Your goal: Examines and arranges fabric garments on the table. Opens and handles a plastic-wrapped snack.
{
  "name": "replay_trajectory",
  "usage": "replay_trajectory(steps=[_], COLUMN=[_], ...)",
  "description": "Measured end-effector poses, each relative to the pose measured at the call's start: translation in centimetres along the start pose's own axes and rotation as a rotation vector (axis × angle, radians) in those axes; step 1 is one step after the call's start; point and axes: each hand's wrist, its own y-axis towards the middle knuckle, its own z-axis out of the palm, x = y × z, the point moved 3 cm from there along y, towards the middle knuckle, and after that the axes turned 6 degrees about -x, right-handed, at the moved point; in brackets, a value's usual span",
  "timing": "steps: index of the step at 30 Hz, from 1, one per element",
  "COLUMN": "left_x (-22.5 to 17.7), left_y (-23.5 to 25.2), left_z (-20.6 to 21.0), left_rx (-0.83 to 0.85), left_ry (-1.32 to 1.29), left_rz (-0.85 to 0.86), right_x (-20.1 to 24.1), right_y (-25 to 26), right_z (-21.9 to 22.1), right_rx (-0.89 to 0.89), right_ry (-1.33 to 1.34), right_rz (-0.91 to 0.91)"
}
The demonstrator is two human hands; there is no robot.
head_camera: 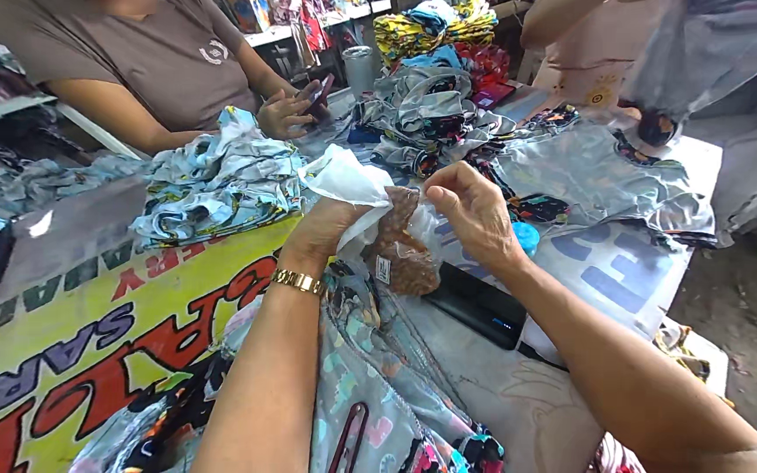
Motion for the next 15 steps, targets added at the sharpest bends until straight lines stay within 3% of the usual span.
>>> replay_trajectory(steps=[5,10,15], left_x=[0.0,0.0,0.0], left_y=[0.5,0.5,0.7], left_z=[0.1,0.5,1.4], left_rx=[-0.083,-0.096,-0.133], left_ry=[0.04,-0.016,-0.082], left_rz=[0.035,0.055,0.07], right_x=[1.2,-1.2,-0.8], right_y=[0.1,0.4,0.3], right_z=[0.0,0.3,0.3], right_rx=[-0.086,-0.024,0.001], right_ry=[-0.273,-0.309,-0.226], right_rz=[-0.161,-0.058,0.041])
